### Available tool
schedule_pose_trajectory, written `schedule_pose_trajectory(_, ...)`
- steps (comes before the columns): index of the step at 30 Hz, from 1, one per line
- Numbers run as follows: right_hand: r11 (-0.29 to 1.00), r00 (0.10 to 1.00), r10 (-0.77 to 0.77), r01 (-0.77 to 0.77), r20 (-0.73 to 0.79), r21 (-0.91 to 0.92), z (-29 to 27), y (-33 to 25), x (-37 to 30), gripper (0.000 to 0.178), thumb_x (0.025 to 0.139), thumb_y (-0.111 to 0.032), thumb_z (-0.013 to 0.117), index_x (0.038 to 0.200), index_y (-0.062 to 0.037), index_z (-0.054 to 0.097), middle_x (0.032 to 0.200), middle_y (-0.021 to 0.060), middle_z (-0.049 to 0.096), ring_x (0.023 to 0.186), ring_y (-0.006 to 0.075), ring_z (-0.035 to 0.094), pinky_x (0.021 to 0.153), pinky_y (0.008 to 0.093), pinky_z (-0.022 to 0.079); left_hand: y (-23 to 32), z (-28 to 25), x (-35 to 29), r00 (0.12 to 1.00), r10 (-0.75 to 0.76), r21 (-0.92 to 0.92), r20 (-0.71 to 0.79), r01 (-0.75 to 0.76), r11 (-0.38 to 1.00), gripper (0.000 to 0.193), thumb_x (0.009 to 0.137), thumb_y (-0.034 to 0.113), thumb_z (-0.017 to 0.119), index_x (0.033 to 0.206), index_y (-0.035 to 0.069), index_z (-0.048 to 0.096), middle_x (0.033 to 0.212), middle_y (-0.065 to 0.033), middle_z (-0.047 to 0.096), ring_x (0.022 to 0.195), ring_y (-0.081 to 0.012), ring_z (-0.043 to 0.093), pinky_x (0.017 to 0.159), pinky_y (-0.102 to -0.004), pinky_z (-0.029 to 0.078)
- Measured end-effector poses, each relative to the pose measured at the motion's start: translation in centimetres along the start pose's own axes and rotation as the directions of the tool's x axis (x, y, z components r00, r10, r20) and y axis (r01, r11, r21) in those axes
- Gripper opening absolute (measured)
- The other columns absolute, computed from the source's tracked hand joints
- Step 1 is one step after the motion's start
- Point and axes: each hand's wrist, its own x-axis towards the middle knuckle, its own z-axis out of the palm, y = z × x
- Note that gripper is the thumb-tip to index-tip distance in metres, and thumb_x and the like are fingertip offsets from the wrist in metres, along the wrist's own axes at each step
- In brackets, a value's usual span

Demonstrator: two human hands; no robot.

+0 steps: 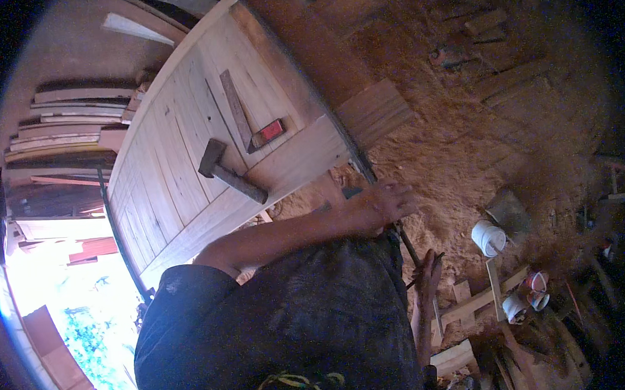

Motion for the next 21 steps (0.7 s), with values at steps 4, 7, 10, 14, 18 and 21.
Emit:
schedule_pose_trajectory(4, 0.792, 0.830, -0.535, 0.427, -0.159, -0.436, -1.1, 2.9, 0.3, 0.055, 0.109, -0.043, 0.049, 0.141, 0.0013, 0.050, 0.118, 0.0260, 0.061, 0.108, 0.0327, 0.065, 0.087, 0.0460, 0.053, -1.9, -1.0, -0.9, 1.000, 0.009, 0.010, -0.015, -0.009, 1.000, 0.059, 0.070, 0.018, 0.080, 0.125, 0.008, 0.061, 0.131, -0.0114, 0.061, 0.135, -0.0282, 0.051, 0.113, -0.0490, 0.037)
schedule_pose_trajectory(7, 0.598, 0.838, -0.546, 0.369, -0.024, -0.711, -2.5, 3.2, -1.1, 0.061, 0.109, -0.043, 0.044, 0.155, -0.0033, 0.040, 0.145, 0.0324, 0.046, 0.132, 0.0440, 0.051, 0.104, 0.0556, 0.045, -3.6, -3.4, -1.2, 0.995, -0.021, 0.140, 0.098, 0.007, 0.990, 0.057, 0.073, 0.017, 0.079, 0.127, 0.011, 0.061, 0.130, -0.0091, 0.062, 0.134, -0.0269, 0.053, 0.113, -0.0493, 0.037)
schedule_pose_trajectory(10, 0.358, 0.593, -0.791, 0.648, 0.150, -0.672, -1.3, 0.3, -2.9, 0.061, 0.108, -0.045, 0.047, 0.155, -0.0082, 0.042, 0.149, 0.0271, 0.046, 0.134, 0.0444, 0.050, 0.108, 0.0569, 0.042, -5.4, -4.1, -0.7, 0.941, -0.101, 0.214, 0.322, 0.032, 0.976, 0.063, 0.075, 0.019, 0.080, 0.135, 0.015, 0.058, 0.139, -0.0080, 0.060, 0.136, -0.0254, 0.053, 0.114, -0.0526, 0.035)
schedule_pose_trajectory(14, 0.230, 0.530, -0.826, 0.632, 0.195, -0.740, 1.7, -1.1, -4.2, 0.058, 0.102, -0.043, 0.060, 0.145, -0.0046, 0.052, 0.140, 0.0191, 0.058, 0.133, 0.0404, 0.053, 0.111, 0.0554, 0.039, -5.7, -3.8, -0.4, 0.872, -0.173, 0.276, 0.458, 0.045, 0.960, 0.067, 0.075, 0.022, 0.081, 0.138, 0.019, 0.058, 0.137, -0.0046, 0.063, 0.134, -0.0221, 0.056, 0.112, -0.0539, 0.033)
schedule_pose_trajectory(18, 0.381, 0.548, -0.831, 0.690, 0.100, -0.616, 2.3, -0.1, -2.7, 0.042, 0.101, -0.037, 0.061, 0.122, -0.0011, 0.067, 0.113, 0.0184, 0.070, 0.116, 0.0398, 0.062, 0.108, 0.0544, 0.041, -5.6, -3.5, -0.2, 0.850, -0.198, 0.322, 0.488, 0.036, 0.946, 0.063, 0.076, 0.025, 0.081, 0.135, 0.019, 0.060, 0.131, -0.0034, 0.066, 0.131, -0.0206, 0.058, 0.110, -0.0517, 0.034)
schedule_pose_trajectory(21, 0.444, 0.551, -0.834, 0.708, 0.036, -0.549, 2.6, 0.1, -2.1, 0.027, 0.099, -0.025, 0.060, 0.107, -0.0015, 0.071, 0.099, 0.0167, 0.072, 0.100, 0.0383, 0.065, 0.106, 0.0526, 0.043, -5.6, -4.0, -0.4, 0.869, -0.168, 0.311, 0.465, 0.018, 0.950, 0.056, 0.078, 0.027, 0.079, 0.131, 0.019, 0.063, 0.130, -0.0052, 0.067, 0.128, -0.0218, 0.060, 0.110, -0.0513, 0.035)
